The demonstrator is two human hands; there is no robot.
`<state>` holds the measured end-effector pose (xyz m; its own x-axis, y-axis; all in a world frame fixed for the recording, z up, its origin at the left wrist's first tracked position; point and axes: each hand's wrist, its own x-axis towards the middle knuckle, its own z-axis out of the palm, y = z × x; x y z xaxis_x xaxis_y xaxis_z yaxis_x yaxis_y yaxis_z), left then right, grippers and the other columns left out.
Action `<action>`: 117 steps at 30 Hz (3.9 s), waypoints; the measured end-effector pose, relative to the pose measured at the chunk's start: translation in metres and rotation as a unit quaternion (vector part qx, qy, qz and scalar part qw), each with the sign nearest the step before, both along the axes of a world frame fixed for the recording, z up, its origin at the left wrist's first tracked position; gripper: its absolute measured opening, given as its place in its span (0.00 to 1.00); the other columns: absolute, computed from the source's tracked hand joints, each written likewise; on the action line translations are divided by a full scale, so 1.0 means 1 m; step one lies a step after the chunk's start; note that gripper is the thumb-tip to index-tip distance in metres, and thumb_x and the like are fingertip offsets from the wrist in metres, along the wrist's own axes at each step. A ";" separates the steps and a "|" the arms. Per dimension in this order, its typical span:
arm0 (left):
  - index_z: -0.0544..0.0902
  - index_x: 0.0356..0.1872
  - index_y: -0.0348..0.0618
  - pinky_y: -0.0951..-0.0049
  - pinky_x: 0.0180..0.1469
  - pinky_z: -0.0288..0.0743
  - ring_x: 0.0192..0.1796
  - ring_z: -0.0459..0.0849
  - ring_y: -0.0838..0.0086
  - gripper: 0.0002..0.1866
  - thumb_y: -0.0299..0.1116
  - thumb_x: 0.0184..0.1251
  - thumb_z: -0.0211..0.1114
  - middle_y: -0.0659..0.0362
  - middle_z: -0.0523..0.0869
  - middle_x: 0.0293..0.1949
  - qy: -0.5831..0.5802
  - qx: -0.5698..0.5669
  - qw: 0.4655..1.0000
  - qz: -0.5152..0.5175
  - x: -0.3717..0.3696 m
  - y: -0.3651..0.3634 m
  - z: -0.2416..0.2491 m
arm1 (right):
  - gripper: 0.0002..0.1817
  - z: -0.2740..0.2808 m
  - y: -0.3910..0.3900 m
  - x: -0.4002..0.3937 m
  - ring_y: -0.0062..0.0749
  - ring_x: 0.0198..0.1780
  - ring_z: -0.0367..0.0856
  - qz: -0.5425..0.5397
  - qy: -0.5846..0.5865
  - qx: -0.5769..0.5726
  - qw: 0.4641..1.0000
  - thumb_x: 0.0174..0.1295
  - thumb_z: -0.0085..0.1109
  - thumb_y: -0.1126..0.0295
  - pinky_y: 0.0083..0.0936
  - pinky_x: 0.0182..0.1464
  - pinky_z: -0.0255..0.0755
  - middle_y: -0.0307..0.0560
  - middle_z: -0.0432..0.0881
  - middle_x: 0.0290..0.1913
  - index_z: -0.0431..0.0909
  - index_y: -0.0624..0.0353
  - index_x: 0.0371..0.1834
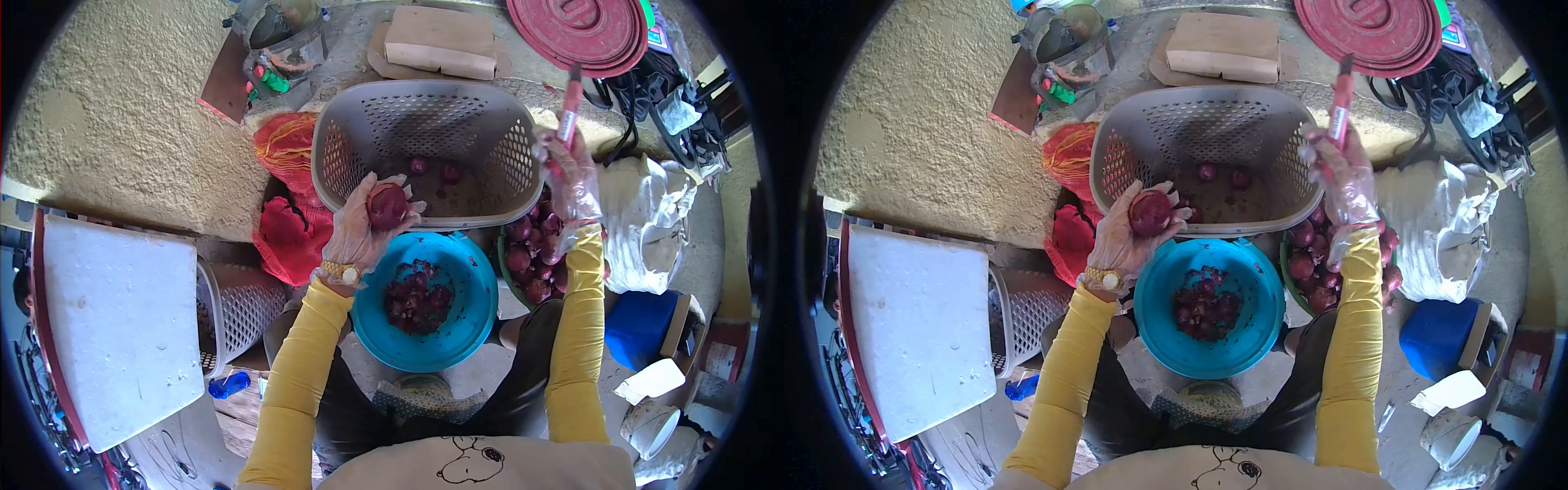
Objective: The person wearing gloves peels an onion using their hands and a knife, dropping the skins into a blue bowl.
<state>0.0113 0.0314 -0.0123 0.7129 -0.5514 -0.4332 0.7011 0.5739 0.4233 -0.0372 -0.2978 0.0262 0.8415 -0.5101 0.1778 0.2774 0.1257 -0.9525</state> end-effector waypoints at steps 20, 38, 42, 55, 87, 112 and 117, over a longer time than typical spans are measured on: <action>0.76 0.64 0.30 0.46 0.57 0.89 0.56 0.88 0.45 0.28 0.49 0.83 0.58 0.43 0.84 0.53 -0.004 0.028 0.999 0.018 -0.001 -0.005 0.002 | 0.21 0.001 0.083 0.007 0.23 0.37 0.77 0.270 0.087 0.111 0.953 0.82 0.55 0.64 0.30 0.50 0.83 0.40 0.77 0.42 0.66 0.57 0.71; 0.76 0.64 0.28 0.44 0.64 0.85 0.61 0.85 0.48 0.27 0.48 0.86 0.54 0.40 0.85 0.55 0.023 -0.032 0.997 0.069 -0.005 -0.019 0.016 | 0.26 0.008 0.108 0.000 0.30 0.37 0.82 0.294 0.112 -0.245 0.917 0.71 0.69 0.48 0.32 0.45 0.78 0.46 0.87 0.34 0.85 0.65 0.51; 0.78 0.63 0.28 0.48 0.62 0.87 0.60 0.87 0.52 0.26 0.46 0.86 0.54 0.41 0.85 0.57 0.014 -0.036 0.999 0.018 0.001 -0.015 -0.006 | 0.35 0.017 0.110 -0.009 0.56 0.38 0.85 0.269 0.159 -0.451 0.836 0.53 0.78 0.38 0.42 0.46 0.78 0.61 0.85 0.34 0.87 0.59 0.48; 0.78 0.63 0.23 0.56 0.53 0.90 0.51 0.91 0.51 0.29 0.47 0.87 0.51 0.39 0.87 0.53 0.012 -0.066 0.997 -0.040 -0.008 -0.022 0.002 | 0.33 0.010 0.107 -0.011 0.59 0.43 0.86 0.231 0.114 -0.528 0.810 0.52 0.79 0.44 0.49 0.48 0.78 0.60 0.86 0.37 0.86 0.56 0.53; 0.80 0.60 0.24 0.59 0.50 0.91 0.50 0.90 0.54 0.27 0.46 0.87 0.52 0.40 0.88 0.51 0.012 -0.060 0.998 -0.028 -0.007 -0.024 -0.003 | 0.36 0.004 0.102 -0.008 0.58 0.37 0.81 0.246 0.126 -0.481 0.832 0.50 0.79 0.37 0.46 0.41 0.73 0.62 0.81 0.30 0.87 0.64 0.41; 0.81 0.60 0.25 0.62 0.51 0.91 0.49 0.90 0.56 0.30 0.50 0.86 0.54 0.42 0.89 0.51 -0.025 -0.002 0.998 -0.050 -0.014 -0.019 -0.006 | 0.30 -0.018 0.097 -0.013 0.61 0.39 0.84 0.249 0.024 -0.583 0.773 0.60 0.70 0.40 0.51 0.44 0.75 0.58 0.85 0.32 0.88 0.59 0.43; 0.79 0.62 0.26 0.55 0.58 0.88 0.54 0.89 0.54 0.30 0.51 0.86 0.54 0.43 0.88 0.53 -0.289 0.204 0.935 -0.017 -0.013 -0.016 -0.052 | 0.29 -0.006 0.108 -0.019 0.54 0.39 0.87 0.311 0.077 -0.619 0.717 0.60 0.68 0.33 0.48 0.45 0.79 0.52 0.87 0.31 0.92 0.50 0.38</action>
